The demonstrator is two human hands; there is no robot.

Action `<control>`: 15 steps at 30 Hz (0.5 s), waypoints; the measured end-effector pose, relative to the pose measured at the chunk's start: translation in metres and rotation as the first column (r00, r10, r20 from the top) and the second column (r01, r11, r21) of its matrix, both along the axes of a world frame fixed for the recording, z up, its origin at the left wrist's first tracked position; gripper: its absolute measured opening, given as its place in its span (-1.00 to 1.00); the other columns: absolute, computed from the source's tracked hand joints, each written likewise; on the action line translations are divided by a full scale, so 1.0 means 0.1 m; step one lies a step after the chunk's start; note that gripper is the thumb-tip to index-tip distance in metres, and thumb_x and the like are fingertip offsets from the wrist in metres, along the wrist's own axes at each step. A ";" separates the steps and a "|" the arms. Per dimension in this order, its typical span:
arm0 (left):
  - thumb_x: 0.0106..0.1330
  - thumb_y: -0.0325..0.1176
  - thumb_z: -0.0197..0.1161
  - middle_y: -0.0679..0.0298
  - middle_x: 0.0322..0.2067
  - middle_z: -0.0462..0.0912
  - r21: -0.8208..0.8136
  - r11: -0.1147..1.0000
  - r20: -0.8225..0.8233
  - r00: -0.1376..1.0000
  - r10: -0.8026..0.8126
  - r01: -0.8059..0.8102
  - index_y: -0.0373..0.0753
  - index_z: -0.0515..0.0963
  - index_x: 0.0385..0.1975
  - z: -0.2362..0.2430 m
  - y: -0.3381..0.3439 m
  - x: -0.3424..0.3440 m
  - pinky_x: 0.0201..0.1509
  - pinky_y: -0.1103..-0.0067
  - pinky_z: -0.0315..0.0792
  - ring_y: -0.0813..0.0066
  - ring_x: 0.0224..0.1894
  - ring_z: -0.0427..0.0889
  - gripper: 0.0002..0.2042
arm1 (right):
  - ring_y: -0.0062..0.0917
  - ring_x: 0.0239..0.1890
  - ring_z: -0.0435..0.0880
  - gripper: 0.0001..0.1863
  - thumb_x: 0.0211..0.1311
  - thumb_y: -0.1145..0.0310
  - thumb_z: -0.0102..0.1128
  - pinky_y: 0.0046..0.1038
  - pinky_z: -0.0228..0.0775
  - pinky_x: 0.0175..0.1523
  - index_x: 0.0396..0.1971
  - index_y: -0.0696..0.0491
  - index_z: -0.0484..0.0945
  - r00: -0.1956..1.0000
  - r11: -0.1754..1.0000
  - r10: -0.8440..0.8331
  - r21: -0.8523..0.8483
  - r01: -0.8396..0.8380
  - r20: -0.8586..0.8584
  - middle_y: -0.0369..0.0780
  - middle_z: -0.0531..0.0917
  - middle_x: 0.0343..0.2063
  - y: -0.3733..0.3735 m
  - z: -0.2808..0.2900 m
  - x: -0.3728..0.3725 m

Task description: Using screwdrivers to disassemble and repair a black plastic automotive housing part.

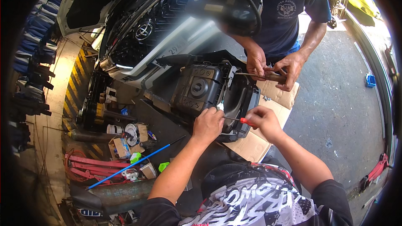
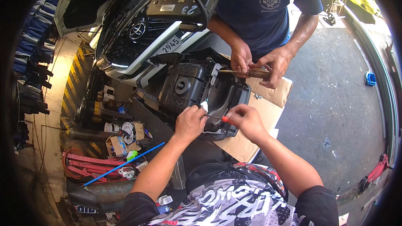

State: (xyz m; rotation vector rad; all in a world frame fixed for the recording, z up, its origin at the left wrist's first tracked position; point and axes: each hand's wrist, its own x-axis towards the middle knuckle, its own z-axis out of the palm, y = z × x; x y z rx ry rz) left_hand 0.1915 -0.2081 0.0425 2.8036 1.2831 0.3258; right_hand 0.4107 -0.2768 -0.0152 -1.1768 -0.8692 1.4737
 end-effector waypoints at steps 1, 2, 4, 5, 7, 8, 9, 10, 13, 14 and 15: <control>0.11 -0.41 0.40 0.24 -0.36 0.52 0.000 1.000 0.005 1.000 0.000 0.000 -0.15 0.56 -0.35 -0.01 -0.01 -0.01 -0.22 0.28 0.56 0.17 -0.26 0.60 -0.85 | -0.38 -0.38 0.69 -0.81 0.35 0.28 0.21 -0.36 0.52 -0.30 -0.27 0.11 0.63 1.000 1.000 0.003 0.003 -0.003 0.000 -0.17 0.70 -0.37 -0.01 -0.01 0.06; 0.11 -0.41 0.40 0.24 -0.36 0.52 0.003 1.000 0.005 1.000 0.003 -0.004 -0.15 0.56 -0.35 -0.02 -0.01 -0.03 -0.22 0.28 0.56 0.17 -0.26 0.60 -0.85 | -0.44 -0.40 0.67 -0.77 0.39 0.24 0.20 -0.40 0.51 -0.32 -0.25 0.13 0.61 0.981 0.989 0.059 -0.122 -0.083 -0.186 -0.19 0.68 -0.41 -0.04 -0.02 0.13; 0.11 -0.42 0.39 0.24 -0.36 0.52 -0.001 1.000 0.020 1.000 -0.008 0.008 -0.16 0.56 -0.36 -0.03 -0.02 -0.04 -0.23 0.27 0.56 0.16 -0.25 0.59 -0.85 | -0.56 -0.45 0.61 -0.69 0.45 0.17 0.16 -0.47 0.50 -0.36 -0.20 0.15 0.58 0.835 0.903 0.082 -0.313 -0.293 -0.544 -0.23 0.64 -0.48 -0.11 0.03 0.24; 0.11 -0.42 0.39 0.24 -0.36 0.52 -0.001 1.000 0.020 1.000 -0.008 0.008 -0.16 0.56 -0.36 -0.02 -0.02 -0.03 -0.23 0.27 0.56 0.16 -0.25 0.59 -0.85 | -0.58 -0.42 0.60 -0.70 0.43 0.19 0.21 -0.51 0.49 -0.33 -0.20 0.18 0.57 0.894 0.873 0.156 -0.364 -0.324 -0.421 -0.21 0.65 -0.47 -0.13 0.16 0.27; 0.12 -0.43 0.38 0.24 -0.35 0.53 -0.007 1.000 -0.014 1.000 -0.004 0.004 -0.16 0.56 -0.35 0.00 -0.03 0.02 -0.22 0.27 0.56 0.15 -0.23 0.59 -0.85 | -0.59 -0.42 0.60 -0.72 0.41 0.23 0.24 -0.52 0.48 -0.31 -0.19 0.19 0.58 0.969 0.962 0.126 -0.214 -0.172 -0.213 -0.19 0.65 -0.47 -0.17 -0.05 0.12; 0.12 -0.43 0.38 0.24 -0.35 0.53 -0.006 1.000 -0.014 1.000 -0.005 0.005 -0.16 0.56 -0.35 0.00 -0.02 0.02 -0.22 0.27 0.56 0.15 -0.23 0.59 -0.85 | -0.60 -0.41 0.60 -0.73 0.39 0.28 0.27 -0.53 0.47 -0.29 -0.17 0.21 0.58 0.998 0.998 0.060 -0.022 -0.060 -0.007 -0.18 0.66 -0.46 -0.18 -0.09 0.02; 0.12 -0.43 0.38 0.24 -0.34 0.54 -0.011 1.000 -0.011 1.000 0.005 -0.005 -0.17 0.56 -0.34 0.00 -0.01 0.02 -0.21 0.27 0.56 0.15 -0.23 0.60 -0.85 | -0.62 -0.42 0.58 -0.75 0.33 0.37 0.33 -0.53 0.46 -0.26 -0.12 0.21 0.58 0.937 0.988 0.001 0.147 -0.056 0.350 -0.21 0.65 -0.47 -0.23 -0.09 0.00; 0.12 -0.43 0.38 0.24 -0.33 0.54 -0.015 1.000 -0.006 1.000 0.014 -0.014 -0.17 0.56 -0.33 0.01 0.00 0.02 -0.20 0.27 0.56 0.15 -0.22 0.60 -0.84 | -0.62 -0.42 0.58 -0.75 0.33 0.37 0.33 -0.53 0.46 -0.26 -0.12 0.21 0.58 0.936 0.987 -0.001 0.149 -0.055 0.351 -0.21 0.65 -0.47 -0.25 -0.09 -0.03; 0.12 -0.43 0.38 0.23 -0.30 0.56 -0.045 0.998 -0.026 0.999 0.035 -0.036 -0.17 0.57 -0.30 0.01 0.00 -0.01 -0.17 0.27 0.56 0.14 -0.21 0.60 -0.83 | -0.62 -0.40 0.57 -0.80 0.37 0.37 0.29 -0.48 0.48 -0.24 -0.12 0.14 0.57 0.992 0.990 -0.105 -0.101 0.098 -0.065 -0.25 0.60 -0.48 -0.28 -0.10 -0.11; 0.12 -0.43 0.38 0.23 -0.30 0.56 -0.043 0.998 -0.026 0.999 0.035 -0.036 -0.17 0.57 -0.30 0.02 0.00 -0.01 -0.17 0.27 0.56 0.14 -0.21 0.60 -0.83 | -0.62 -0.40 0.57 -0.80 0.37 0.37 0.29 -0.48 0.48 -0.24 -0.12 0.14 0.57 0.992 0.990 -0.105 -0.099 0.098 -0.065 -0.25 0.60 -0.48 -0.28 -0.11 -0.08; 0.13 -0.43 0.37 0.22 -0.30 0.56 -0.049 0.998 -0.021 0.999 0.029 -0.030 -0.18 0.58 -0.28 0.03 -0.01 -0.01 -0.16 0.27 0.56 0.14 -0.21 0.60 -0.83 | -0.63 -0.43 0.55 -0.81 0.38 0.36 0.30 -0.50 0.46 -0.28 -0.15 0.14 0.55 0.980 0.976 -0.116 -0.203 0.082 -0.160 -0.27 0.58 -0.50 -0.28 -0.14 -0.03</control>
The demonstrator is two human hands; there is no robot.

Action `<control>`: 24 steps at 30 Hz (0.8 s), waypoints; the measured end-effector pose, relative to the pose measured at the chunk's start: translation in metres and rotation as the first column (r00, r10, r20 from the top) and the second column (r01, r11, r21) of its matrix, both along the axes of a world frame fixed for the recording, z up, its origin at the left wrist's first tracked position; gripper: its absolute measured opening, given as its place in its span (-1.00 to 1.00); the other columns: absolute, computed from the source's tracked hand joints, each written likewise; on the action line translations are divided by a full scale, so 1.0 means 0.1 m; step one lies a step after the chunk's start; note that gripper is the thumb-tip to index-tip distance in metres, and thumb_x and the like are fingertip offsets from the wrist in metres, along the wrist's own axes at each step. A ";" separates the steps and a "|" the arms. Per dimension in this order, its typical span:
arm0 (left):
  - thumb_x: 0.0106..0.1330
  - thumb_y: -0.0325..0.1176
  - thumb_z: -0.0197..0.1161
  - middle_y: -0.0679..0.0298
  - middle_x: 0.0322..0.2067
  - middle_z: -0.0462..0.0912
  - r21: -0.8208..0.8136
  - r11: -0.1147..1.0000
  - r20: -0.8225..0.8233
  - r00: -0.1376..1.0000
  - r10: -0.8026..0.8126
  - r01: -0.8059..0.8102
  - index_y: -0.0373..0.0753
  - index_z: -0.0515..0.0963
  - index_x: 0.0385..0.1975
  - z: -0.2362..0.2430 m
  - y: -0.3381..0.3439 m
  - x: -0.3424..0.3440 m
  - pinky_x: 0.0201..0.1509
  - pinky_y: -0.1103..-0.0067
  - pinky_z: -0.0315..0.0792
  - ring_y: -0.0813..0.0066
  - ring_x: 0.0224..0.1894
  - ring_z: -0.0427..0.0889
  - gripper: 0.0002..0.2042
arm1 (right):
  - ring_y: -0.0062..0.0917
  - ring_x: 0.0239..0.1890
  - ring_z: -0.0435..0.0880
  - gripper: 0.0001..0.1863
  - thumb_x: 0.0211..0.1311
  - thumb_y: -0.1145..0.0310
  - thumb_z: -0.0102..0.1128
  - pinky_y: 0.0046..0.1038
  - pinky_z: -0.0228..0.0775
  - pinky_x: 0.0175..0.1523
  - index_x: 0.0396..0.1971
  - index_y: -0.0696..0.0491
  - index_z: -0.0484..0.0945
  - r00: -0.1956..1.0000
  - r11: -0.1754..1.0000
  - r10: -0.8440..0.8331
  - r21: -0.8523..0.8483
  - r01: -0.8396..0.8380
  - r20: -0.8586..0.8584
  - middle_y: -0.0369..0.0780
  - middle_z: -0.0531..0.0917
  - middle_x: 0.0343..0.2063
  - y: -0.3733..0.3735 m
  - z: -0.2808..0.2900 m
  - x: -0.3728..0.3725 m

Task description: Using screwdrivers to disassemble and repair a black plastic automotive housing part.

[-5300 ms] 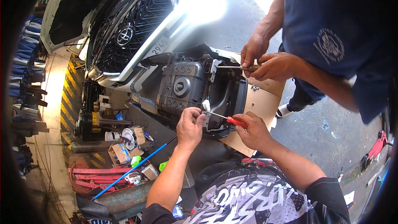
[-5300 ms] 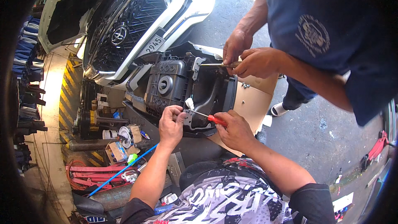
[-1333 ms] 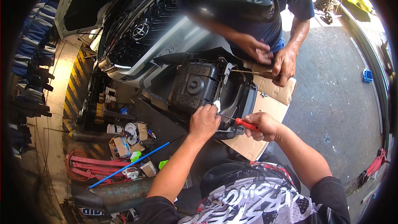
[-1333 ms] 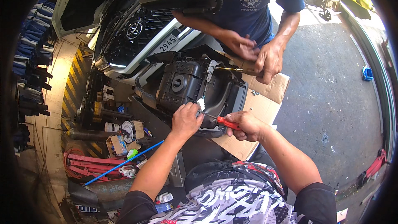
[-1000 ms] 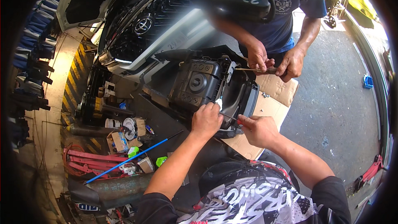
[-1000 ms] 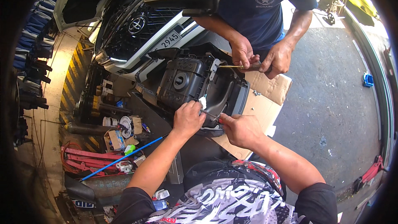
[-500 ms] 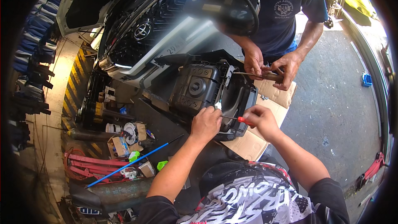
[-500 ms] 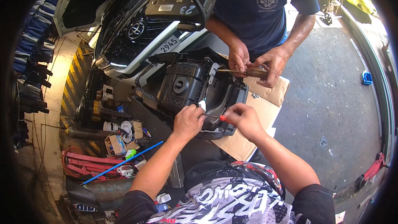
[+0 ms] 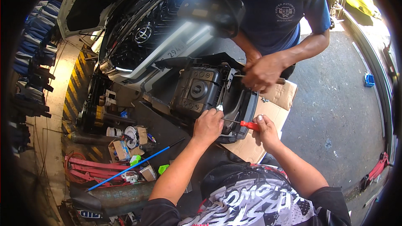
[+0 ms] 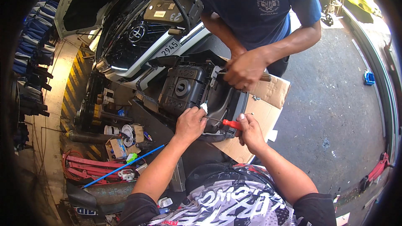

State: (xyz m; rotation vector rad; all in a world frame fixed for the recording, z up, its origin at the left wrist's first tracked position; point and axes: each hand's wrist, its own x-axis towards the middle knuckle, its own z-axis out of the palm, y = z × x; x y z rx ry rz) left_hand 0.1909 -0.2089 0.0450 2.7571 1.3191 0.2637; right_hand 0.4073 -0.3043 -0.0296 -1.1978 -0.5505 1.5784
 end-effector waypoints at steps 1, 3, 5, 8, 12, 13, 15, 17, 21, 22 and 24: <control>0.14 -0.43 0.36 0.22 -0.30 0.57 -0.008 1.000 0.003 1.000 -0.012 0.012 -0.18 0.58 -0.26 0.01 -0.01 0.03 -0.14 0.28 0.56 0.14 -0.20 0.60 -0.82 | -0.64 -0.47 0.54 -0.81 0.38 0.35 0.30 -0.52 0.45 -0.33 -0.18 0.13 0.53 0.994 0.995 -0.011 -0.098 0.000 -0.108 -0.29 0.56 -0.51 -0.01 -0.03 0.04; 0.14 -0.43 0.35 0.22 -0.30 0.57 -0.008 1.000 -0.001 1.000 -0.024 0.024 -0.17 0.59 -0.25 0.03 -0.01 0.08 -0.14 0.28 0.56 0.14 -0.20 0.60 -0.82 | -0.65 -0.50 0.51 -0.80 0.44 0.29 0.21 -0.54 0.41 -0.37 -0.20 0.12 0.49 0.986 0.985 -0.112 0.146 0.094 0.124 -0.29 0.54 -0.49 -0.02 -0.20 -0.07; 0.15 -0.43 0.34 0.21 -0.30 0.57 -0.004 1.000 -0.005 1.000 -0.017 0.017 -0.17 0.60 -0.24 0.04 -0.01 0.04 -0.13 0.28 0.56 0.14 -0.19 0.60 -0.82 | -0.63 -0.46 0.53 -0.80 0.48 0.28 0.15 -0.53 0.42 -0.32 -0.19 0.13 0.49 0.908 0.905 -0.186 0.425 0.009 0.376 -0.27 0.56 -0.43 0.00 -0.12 -0.08; 0.14 -0.42 0.32 0.18 -0.34 0.56 -0.006 1.000 0.025 1.000 -0.006 0.006 -0.17 0.59 -0.28 0.02 0.01 -0.01 -0.14 0.24 0.52 0.09 -0.24 0.60 -0.84 | -0.62 -0.36 0.54 -0.81 0.46 0.31 0.17 -0.49 0.43 -0.21 -0.19 0.14 0.48 0.978 0.990 0.071 0.102 -0.093 0.198 -0.26 0.57 -0.36 0.00 0.17 -0.05; 0.14 -0.43 0.31 0.19 -0.33 0.56 -0.006 0.999 0.010 0.999 -0.032 0.032 -0.17 0.59 -0.26 0.04 0.01 0.03 -0.13 0.25 0.54 0.11 -0.22 0.60 -0.83 | -0.67 -0.40 0.48 -0.84 0.46 0.38 0.18 -0.61 0.37 -0.26 -0.16 0.12 0.43 0.989 0.982 -0.033 0.190 0.005 0.144 -0.31 0.54 -0.37 -0.03 -0.12 -0.08; 0.15 -0.44 0.31 0.20 -0.31 0.56 -0.014 1.000 -0.020 0.999 -0.027 0.026 -0.17 0.60 -0.24 0.04 0.02 0.02 -0.13 0.27 0.55 0.13 -0.20 0.60 -0.83 | -0.67 -0.40 0.49 -0.85 0.47 0.38 0.16 -0.60 0.38 -0.27 -0.15 0.12 0.43 0.967 0.954 -0.062 0.301 -0.015 0.246 -0.31 0.54 -0.38 -0.02 -0.14 -0.09; 0.15 -0.44 0.31 0.21 -0.31 0.56 -0.016 0.999 -0.016 0.999 -0.034 0.033 -0.17 0.60 -0.24 0.03 0.03 0.04 -0.13 0.27 0.55 0.13 -0.20 0.60 -0.83 | -0.66 -0.40 0.50 -0.86 0.48 0.38 0.14 -0.60 0.38 -0.28 -0.14 0.12 0.43 0.934 0.913 -0.105 0.406 -0.046 0.341 -0.30 0.54 -0.38 -0.02 -0.16 -0.08; 0.16 -0.44 0.31 0.21 -0.31 0.56 -0.019 0.999 -0.013 0.999 -0.037 0.036 -0.16 0.60 -0.24 0.03 0.02 0.02 -0.13 0.27 0.55 0.13 -0.20 0.60 -0.83 | -0.66 -0.34 0.53 -0.86 0.45 0.45 0.16 -0.58 0.42 -0.21 -0.12 0.12 0.42 0.968 0.982 0.027 0.175 -0.073 0.251 -0.29 0.54 -0.37 -0.03 0.02 -0.05; 0.16 -0.44 0.30 0.21 -0.32 0.56 -0.002 0.999 0.000 0.999 -0.046 0.046 -0.17 0.60 -0.24 0.02 0.01 0.02 -0.14 0.26 0.56 0.13 -0.20 0.60 -0.83 | -0.66 -0.33 0.53 -0.80 0.41 0.46 0.22 -0.57 0.44 -0.18 -0.08 0.12 0.41 0.948 0.992 -0.004 0.120 -0.036 0.318 -0.29 0.55 -0.36 -0.05 0.02 -0.06; 0.16 -0.44 0.30 0.21 -0.32 0.56 0.000 0.999 0.002 0.999 -0.046 0.046 -0.17 0.60 -0.24 0.02 0.01 0.02 -0.14 0.26 0.56 0.13 -0.21 0.60 -0.83 | -0.62 -0.31 0.58 -0.76 0.39 0.42 0.24 -0.52 0.47 -0.18 -0.06 0.14 0.43 0.941 0.975 -0.078 0.222 0.003 0.328 -0.24 0.58 -0.36 -0.07 -0.01 -0.08; 0.13 -0.44 0.32 0.20 -0.33 0.56 0.009 0.999 0.017 0.999 -0.044 0.044 -0.17 0.60 -0.26 0.00 0.02 0.03 -0.14 0.27 0.55 0.12 -0.22 0.60 -0.83 | -0.57 -0.29 0.62 -0.71 0.37 0.37 0.27 -0.47 0.49 -0.17 -0.03 0.16 0.45 0.931 0.946 -0.152 0.322 0.040 0.331 -0.19 0.62 -0.37 -0.08 -0.07 -0.10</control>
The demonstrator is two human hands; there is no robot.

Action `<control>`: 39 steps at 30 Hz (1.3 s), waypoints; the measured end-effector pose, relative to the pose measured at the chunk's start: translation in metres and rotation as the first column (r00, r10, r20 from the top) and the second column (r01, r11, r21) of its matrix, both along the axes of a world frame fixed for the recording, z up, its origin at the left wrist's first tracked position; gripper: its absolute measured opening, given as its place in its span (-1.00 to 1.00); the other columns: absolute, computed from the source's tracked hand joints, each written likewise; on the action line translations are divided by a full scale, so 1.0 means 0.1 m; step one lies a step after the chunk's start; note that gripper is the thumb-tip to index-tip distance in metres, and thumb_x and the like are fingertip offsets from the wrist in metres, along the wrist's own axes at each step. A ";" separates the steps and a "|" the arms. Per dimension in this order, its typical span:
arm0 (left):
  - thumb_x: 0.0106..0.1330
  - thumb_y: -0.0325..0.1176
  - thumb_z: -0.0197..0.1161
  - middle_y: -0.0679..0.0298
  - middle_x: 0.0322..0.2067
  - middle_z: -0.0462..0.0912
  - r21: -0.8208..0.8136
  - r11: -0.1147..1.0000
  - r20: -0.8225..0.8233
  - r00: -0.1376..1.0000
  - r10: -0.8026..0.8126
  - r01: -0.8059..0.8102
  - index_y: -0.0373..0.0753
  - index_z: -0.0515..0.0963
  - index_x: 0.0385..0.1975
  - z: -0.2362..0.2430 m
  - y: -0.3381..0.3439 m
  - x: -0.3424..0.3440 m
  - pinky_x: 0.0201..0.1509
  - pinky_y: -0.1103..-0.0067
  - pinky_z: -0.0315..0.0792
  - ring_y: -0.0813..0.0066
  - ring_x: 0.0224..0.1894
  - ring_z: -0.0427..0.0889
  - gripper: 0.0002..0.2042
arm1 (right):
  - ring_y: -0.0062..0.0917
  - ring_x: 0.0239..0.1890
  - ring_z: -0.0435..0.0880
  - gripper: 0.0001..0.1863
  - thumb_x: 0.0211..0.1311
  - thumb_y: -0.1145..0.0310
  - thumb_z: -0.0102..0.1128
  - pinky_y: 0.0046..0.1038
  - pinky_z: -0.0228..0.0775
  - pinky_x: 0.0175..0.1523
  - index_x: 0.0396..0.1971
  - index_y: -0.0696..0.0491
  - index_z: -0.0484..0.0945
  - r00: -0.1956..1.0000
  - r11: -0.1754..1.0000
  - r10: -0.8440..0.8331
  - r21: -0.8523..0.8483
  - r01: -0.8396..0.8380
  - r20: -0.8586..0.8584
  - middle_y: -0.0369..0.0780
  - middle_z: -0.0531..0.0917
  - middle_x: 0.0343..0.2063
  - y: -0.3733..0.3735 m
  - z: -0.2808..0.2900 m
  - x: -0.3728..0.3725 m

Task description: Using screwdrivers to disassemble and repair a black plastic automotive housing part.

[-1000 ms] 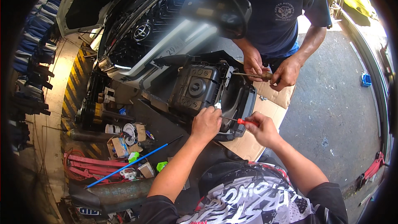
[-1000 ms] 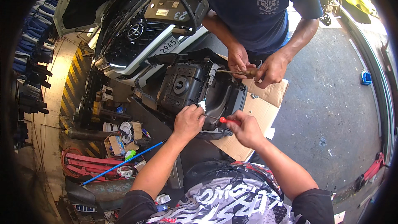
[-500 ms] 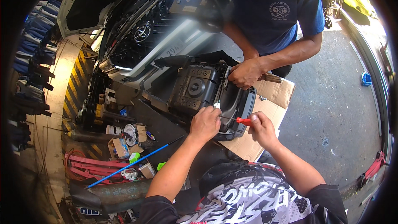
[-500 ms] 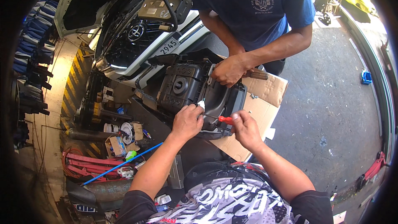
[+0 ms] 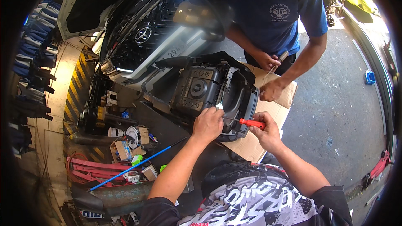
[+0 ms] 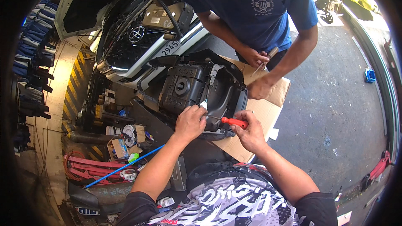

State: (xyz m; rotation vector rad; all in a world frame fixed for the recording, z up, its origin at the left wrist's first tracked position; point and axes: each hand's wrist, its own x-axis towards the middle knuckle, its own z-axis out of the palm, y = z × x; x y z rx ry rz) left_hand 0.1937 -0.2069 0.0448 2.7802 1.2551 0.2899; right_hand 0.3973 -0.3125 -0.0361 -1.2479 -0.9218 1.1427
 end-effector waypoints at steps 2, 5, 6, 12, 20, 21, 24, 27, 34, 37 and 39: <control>0.11 -0.44 0.34 0.20 -0.35 0.56 0.008 1.000 0.013 1.000 0.002 -0.002 -0.17 0.60 -0.28 0.00 0.00 0.00 -0.14 0.27 0.54 0.11 -0.24 0.61 -0.82 | -0.54 -0.29 0.62 -0.68 0.38 0.36 0.25 -0.46 0.50 -0.14 0.02 0.15 0.43 0.993 0.997 0.046 0.050 -0.052 0.111 -0.18 0.62 -0.34 0.00 -0.02 0.01; 0.16 -0.43 0.30 0.22 -0.31 0.57 -0.008 1.000 -0.008 1.000 0.005 -0.005 -0.16 0.60 -0.25 0.01 -0.02 -0.02 -0.15 0.26 0.56 0.14 -0.21 0.60 -0.84 | -0.52 -0.28 0.62 -0.68 0.34 0.39 0.28 -0.44 0.49 -0.12 0.01 0.14 0.46 0.970 0.939 0.083 -0.310 -0.152 -0.227 -0.18 0.62 -0.32 0.05 0.11 0.10; 0.16 -0.43 0.30 0.22 -0.31 0.57 -0.012 1.000 -0.012 1.000 0.014 -0.015 -0.16 0.60 -0.25 0.01 -0.01 -0.03 -0.14 0.26 0.56 0.14 -0.20 0.60 -0.84 | -0.52 -0.28 0.62 -0.68 0.34 0.39 0.28 -0.44 0.49 -0.12 0.01 0.14 0.46 0.970 0.939 0.084 -0.309 -0.153 -0.226 -0.18 0.62 -0.32 0.05 0.10 0.08; 0.17 -0.41 0.30 0.22 -0.30 0.58 -0.030 0.999 -0.031 0.999 0.028 -0.029 -0.15 0.60 -0.25 0.03 -0.02 0.01 -0.12 0.26 0.56 0.15 -0.19 0.60 -0.84 | -0.47 -0.30 0.62 -0.68 0.35 0.36 0.28 -0.42 0.46 -0.16 0.00 0.16 0.48 0.998 0.997 0.051 -0.051 -0.053 -0.043 -0.19 0.61 -0.38 0.03 0.05 0.05; 0.17 -0.41 0.30 0.24 -0.30 0.59 -0.017 0.999 -0.040 0.999 0.033 -0.033 -0.15 0.61 -0.25 0.03 -0.01 0.00 -0.13 0.26 0.56 0.15 -0.19 0.61 -0.85 | -0.44 -0.31 0.64 -0.71 0.37 0.38 0.20 -0.36 0.51 -0.09 0.01 0.17 0.50 0.960 0.931 0.095 -0.319 -0.179 -0.263 -0.16 0.63 -0.42 0.02 0.35 0.08; 0.15 -0.41 0.31 0.23 -0.31 0.59 -0.007 0.999 -0.029 0.999 0.040 -0.040 -0.15 0.60 -0.27 0.02 -0.01 -0.02 -0.14 0.26 0.55 0.14 -0.20 0.61 -0.85 | -0.44 -0.31 0.64 -0.71 0.37 0.38 0.20 -0.36 0.51 -0.09 0.01 0.17 0.50 0.960 0.931 0.096 -0.318 -0.181 -0.264 -0.16 0.63 -0.42 0.02 0.31 0.07; 0.12 -0.40 0.33 0.23 -0.34 0.59 0.014 0.999 -0.011 0.999 0.041 -0.041 -0.15 0.60 -0.30 0.00 -0.01 0.01 -0.15 0.26 0.54 0.14 -0.23 0.61 -0.85 | -0.66 -0.32 0.56 -0.75 0.44 0.43 0.13 -0.58 0.43 -0.18 0.03 0.18 0.48 0.993 0.989 0.108 -0.103 -0.103 0.047 -0.27 0.59 -0.33 -0.02 0.15 0.05; 0.12 -0.40 0.33 0.23 -0.34 0.57 0.020 0.999 -0.015 0.999 0.044 -0.044 -0.15 0.60 -0.31 -0.01 -0.02 0.02 -0.16 0.26 0.54 0.15 -0.22 0.60 -0.86 | -0.61 -0.29 0.60 -0.74 0.43 0.45 0.14 -0.52 0.46 -0.14 0.05 0.17 0.50 0.983 0.993 0.109 0.029 -0.114 0.148 -0.26 0.60 -0.35 -0.03 0.09 0.03; 0.09 -0.42 0.37 0.22 -0.28 0.44 0.046 0.995 -0.072 0.993 0.089 -0.086 -0.16 0.59 -0.34 0.06 -0.06 0.07 -0.18 0.26 0.53 0.19 -0.16 0.57 -0.85 | -0.14 -0.13 0.64 -0.58 0.17 0.56 0.27 -0.25 0.49 -0.01 0.07 0.09 0.56 0.898 0.986 0.085 0.093 -0.138 0.432 -0.04 0.58 -0.18 -0.12 0.29 0.19; 0.11 -0.43 0.39 0.19 -0.27 0.45 0.070 0.996 -0.090 0.994 0.068 -0.062 -0.15 0.54 -0.34 0.05 -0.05 0.08 -0.13 0.26 0.54 0.14 -0.17 0.56 -0.83 | -0.17 -0.14 0.65 -0.58 0.16 0.58 0.28 -0.25 0.50 0.00 0.06 0.08 0.57 0.916 0.990 0.098 0.052 -0.128 0.388 -0.06 0.58 -0.17 -0.27 -0.01 0.40; 0.12 -0.43 0.39 0.19 -0.29 0.45 0.089 0.996 -0.072 0.997 0.039 -0.033 -0.17 0.53 -0.35 0.04 -0.03 0.08 -0.16 0.25 0.52 0.15 -0.19 0.56 -0.83 | -0.24 -0.14 0.67 -0.55 0.13 0.59 0.30 -0.27 0.52 -0.02 0.07 0.09 0.57 0.956 0.986 0.117 -0.145 -0.081 0.268 -0.06 0.59 -0.15 -0.41 -0.34 0.53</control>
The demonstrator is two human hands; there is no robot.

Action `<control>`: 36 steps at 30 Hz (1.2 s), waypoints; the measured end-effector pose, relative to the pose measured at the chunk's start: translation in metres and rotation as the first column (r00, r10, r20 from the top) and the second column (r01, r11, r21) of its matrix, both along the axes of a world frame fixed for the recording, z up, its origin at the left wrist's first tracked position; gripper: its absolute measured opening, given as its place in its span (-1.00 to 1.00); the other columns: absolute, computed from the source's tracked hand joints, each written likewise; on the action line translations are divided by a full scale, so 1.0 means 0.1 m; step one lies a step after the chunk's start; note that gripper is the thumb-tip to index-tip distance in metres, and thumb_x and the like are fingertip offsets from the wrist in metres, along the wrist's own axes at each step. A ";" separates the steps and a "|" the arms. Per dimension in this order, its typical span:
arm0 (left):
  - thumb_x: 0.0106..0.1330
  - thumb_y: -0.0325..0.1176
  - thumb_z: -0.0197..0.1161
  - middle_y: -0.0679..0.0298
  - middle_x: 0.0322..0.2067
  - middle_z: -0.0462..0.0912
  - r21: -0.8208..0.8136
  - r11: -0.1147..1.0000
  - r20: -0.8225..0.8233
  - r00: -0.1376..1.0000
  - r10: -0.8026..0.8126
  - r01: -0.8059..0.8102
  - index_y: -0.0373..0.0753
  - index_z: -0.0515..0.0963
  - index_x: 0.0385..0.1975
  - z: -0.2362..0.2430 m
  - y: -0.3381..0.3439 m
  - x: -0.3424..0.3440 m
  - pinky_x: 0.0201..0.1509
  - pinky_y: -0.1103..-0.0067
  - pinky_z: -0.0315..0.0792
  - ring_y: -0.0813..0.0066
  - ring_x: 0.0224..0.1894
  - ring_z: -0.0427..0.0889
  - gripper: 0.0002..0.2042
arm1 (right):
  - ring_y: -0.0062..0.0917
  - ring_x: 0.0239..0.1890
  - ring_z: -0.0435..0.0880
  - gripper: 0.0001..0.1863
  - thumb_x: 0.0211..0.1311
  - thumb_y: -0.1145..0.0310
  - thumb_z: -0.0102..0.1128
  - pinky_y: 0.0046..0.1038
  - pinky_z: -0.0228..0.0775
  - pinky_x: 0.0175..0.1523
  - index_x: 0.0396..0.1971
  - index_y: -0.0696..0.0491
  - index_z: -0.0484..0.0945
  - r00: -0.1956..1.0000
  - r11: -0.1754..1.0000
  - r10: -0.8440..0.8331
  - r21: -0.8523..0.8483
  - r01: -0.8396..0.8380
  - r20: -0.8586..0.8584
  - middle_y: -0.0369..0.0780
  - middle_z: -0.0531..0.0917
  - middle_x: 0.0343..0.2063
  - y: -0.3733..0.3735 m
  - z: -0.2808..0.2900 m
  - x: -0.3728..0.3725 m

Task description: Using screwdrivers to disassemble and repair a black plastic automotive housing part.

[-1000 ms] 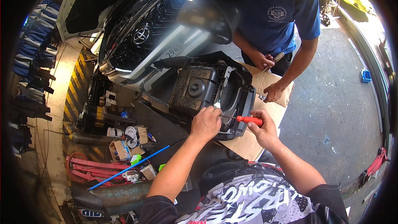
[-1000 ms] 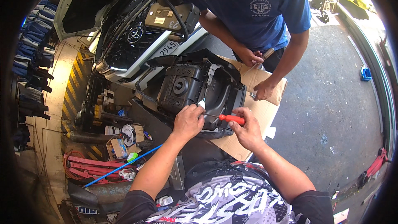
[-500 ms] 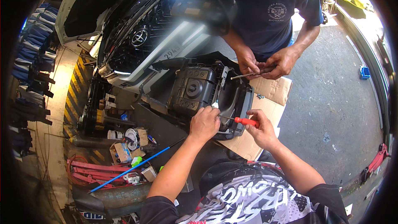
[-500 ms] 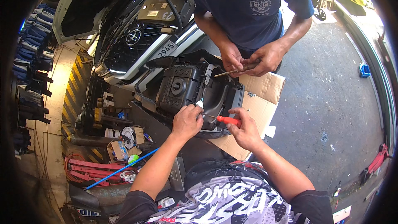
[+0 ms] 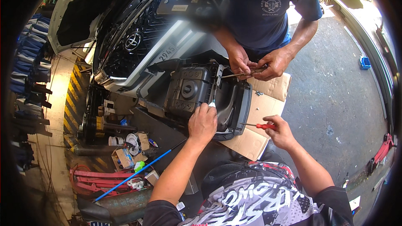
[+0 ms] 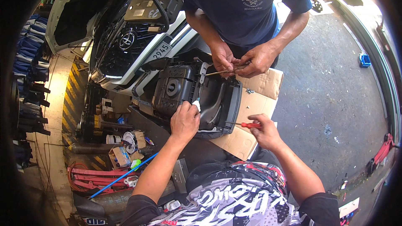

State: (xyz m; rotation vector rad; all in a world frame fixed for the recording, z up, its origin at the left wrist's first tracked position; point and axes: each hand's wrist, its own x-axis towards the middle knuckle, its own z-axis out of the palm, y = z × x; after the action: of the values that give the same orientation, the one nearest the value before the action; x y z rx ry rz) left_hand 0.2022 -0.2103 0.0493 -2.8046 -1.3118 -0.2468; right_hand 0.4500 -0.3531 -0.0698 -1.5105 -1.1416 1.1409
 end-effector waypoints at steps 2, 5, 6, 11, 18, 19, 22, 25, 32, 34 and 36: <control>0.13 -0.43 0.39 0.19 -0.31 0.45 0.018 0.999 0.012 0.999 -0.031 0.031 -0.20 0.51 -0.36 0.00 0.01 -0.02 -0.19 0.24 0.49 0.17 -0.20 0.56 -0.83 | -0.39 -0.18 0.67 -0.62 0.21 0.55 0.28 -0.35 0.54 -0.09 0.06 0.14 0.57 0.998 0.999 -0.040 -0.004 0.040 -0.041 -0.13 0.63 -0.17 -0.14 -0.26 0.08; 0.18 -0.44 0.37 0.17 -0.32 0.47 0.040 0.996 0.095 0.992 -0.089 0.086 -0.22 0.48 -0.33 0.04 -0.01 0.02 -0.20 0.23 0.46 0.12 -0.23 0.56 -0.83 | -0.56 -0.32 0.60 -0.72 0.44 0.39 0.11 -0.47 0.52 -0.21 0.05 0.17 0.57 0.820 0.904 -0.269 -0.427 0.033 -0.505 -0.24 0.64 -0.22 -0.30 -0.42 0.20; 0.20 -0.45 0.35 0.15 -0.32 0.47 -0.004 0.998 0.172 0.984 -0.055 0.057 -0.23 0.47 -0.31 0.06 -0.05 0.06 -0.19 0.23 0.45 0.09 -0.23 0.56 -0.83 | -0.56 -0.32 0.60 -0.72 0.44 0.39 0.11 -0.47 0.52 -0.21 0.05 0.17 0.57 0.816 0.900 -0.280 -0.435 0.039 -0.506 -0.24 0.64 -0.22 -0.38 -0.53 0.22; 0.38 -0.42 0.20 -0.06 -0.30 0.59 -0.506 0.862 0.267 0.952 0.147 0.009 -0.33 0.41 -0.18 -0.15 -0.37 0.52 -0.11 0.18 0.47 -0.12 -0.20 0.62 -0.84 | -0.49 -0.32 0.62 -0.64 0.40 0.45 0.11 -0.35 0.56 -0.16 0.17 0.11 0.47 0.552 0.826 -0.492 -0.562 0.050 -0.674 -0.25 0.63 -0.23 -0.72 -0.80 0.21; 0.34 -0.51 0.07 -0.10 -0.19 0.64 -0.725 0.685 0.104 0.994 0.014 0.066 -0.33 0.54 -0.19 -1.53 -0.30 1.13 0.10 0.23 0.48 -0.06 -0.03 0.63 -0.86 | -0.47 -0.36 0.63 -0.74 0.33 0.51 0.16 -0.27 0.60 -0.17 -0.01 0.08 0.48 0.541 0.797 -0.550 -0.594 0.111 -0.636 -0.28 0.59 -0.31 -1.13 -0.96 0.10; 0.30 -0.52 0.07 -0.09 -0.19 0.65 -0.725 0.688 0.027 0.999 0.029 0.000 -0.31 0.56 -0.24 -1.74 -0.26 1.18 0.11 0.24 0.48 -0.04 -0.02 0.63 -0.86 | -0.47 -0.36 0.63 -0.74 0.33 0.51 0.16 -0.27 0.60 -0.17 -0.01 0.08 0.48 0.529 0.787 -0.567 -0.605 0.121 -0.632 -0.28 0.59 -0.31 -1.20 -0.98 0.07; 0.22 -0.57 0.05 -0.18 -0.12 0.60 -0.708 0.696 -0.104 0.992 0.066 -0.120 -0.32 0.54 -0.26 -2.19 -0.15 1.32 0.16 0.20 0.45 -0.12 0.02 0.59 -0.84 | -0.52 -0.36 0.61 -0.77 0.29 0.53 0.17 -0.30 0.61 -0.20 -0.06 0.08 0.48 0.555 0.754 -0.609 -0.631 0.184 -0.567 -0.30 0.58 -0.32 -1.36 -0.99 0.00; 0.23 -0.56 0.05 -0.17 0.01 0.54 -0.703 0.666 -0.218 0.967 0.134 -0.250 -0.28 0.55 -0.20 -2.42 -0.01 1.38 0.21 0.23 0.45 -0.12 0.07 0.57 -0.80 | -0.54 -0.44 0.62 -0.72 0.24 0.63 0.18 -0.40 0.58 -0.27 -0.05 0.15 0.48 0.558 0.743 -0.632 -0.625 0.238 -0.538 -0.29 0.56 -0.37 -1.52 -0.99 -0.09; 0.30 -0.47 0.09 -0.10 0.00 0.60 -0.637 0.754 -0.129 0.987 0.100 -0.160 -0.30 0.59 -0.01 -2.40 0.24 1.32 0.24 0.31 0.44 -0.03 0.10 0.59 -0.71 | -0.58 -0.30 0.64 -0.67 0.18 0.60 0.29 -0.41 0.56 -0.21 -0.05 0.14 0.48 0.751 0.736 -0.538 -0.646 0.200 -0.381 -0.27 0.63 -0.34 -1.48 -0.98 -0.29; 0.32 -0.43 0.11 -0.09 0.04 0.61 -0.610 0.780 -0.186 0.982 0.034 -0.143 -0.30 0.57 0.06 -2.15 0.35 1.21 0.25 0.29 0.44 -0.02 0.12 0.59 -0.67 | -0.52 -0.31 0.70 -0.69 0.17 0.49 0.35 -0.40 0.57 -0.19 -0.10 0.18 0.53 0.910 0.722 -0.358 -0.679 0.128 -0.208 -0.20 0.67 -0.33 -1.18 -0.87 -0.36; 0.32 -0.37 0.14 -0.08 0.07 0.62 -0.726 0.675 -0.321 0.933 -0.161 -0.133 -0.30 0.55 0.10 -1.62 0.30 1.32 0.25 0.28 0.44 -0.01 0.13 0.59 -0.64 | -0.37 -0.18 0.74 -0.65 0.13 0.40 0.38 -0.31 0.57 -0.07 -0.11 0.21 0.54 0.927 0.688 -0.290 -0.725 0.027 -0.240 -0.07 0.69 -0.24 -0.88 -0.77 -0.38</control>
State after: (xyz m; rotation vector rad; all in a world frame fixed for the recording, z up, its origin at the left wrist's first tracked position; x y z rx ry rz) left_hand 0.3344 -0.1802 -0.1130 -3.2010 -1.5365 1.0106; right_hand 0.4122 -0.4410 -0.1464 -1.8305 -0.2910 1.7576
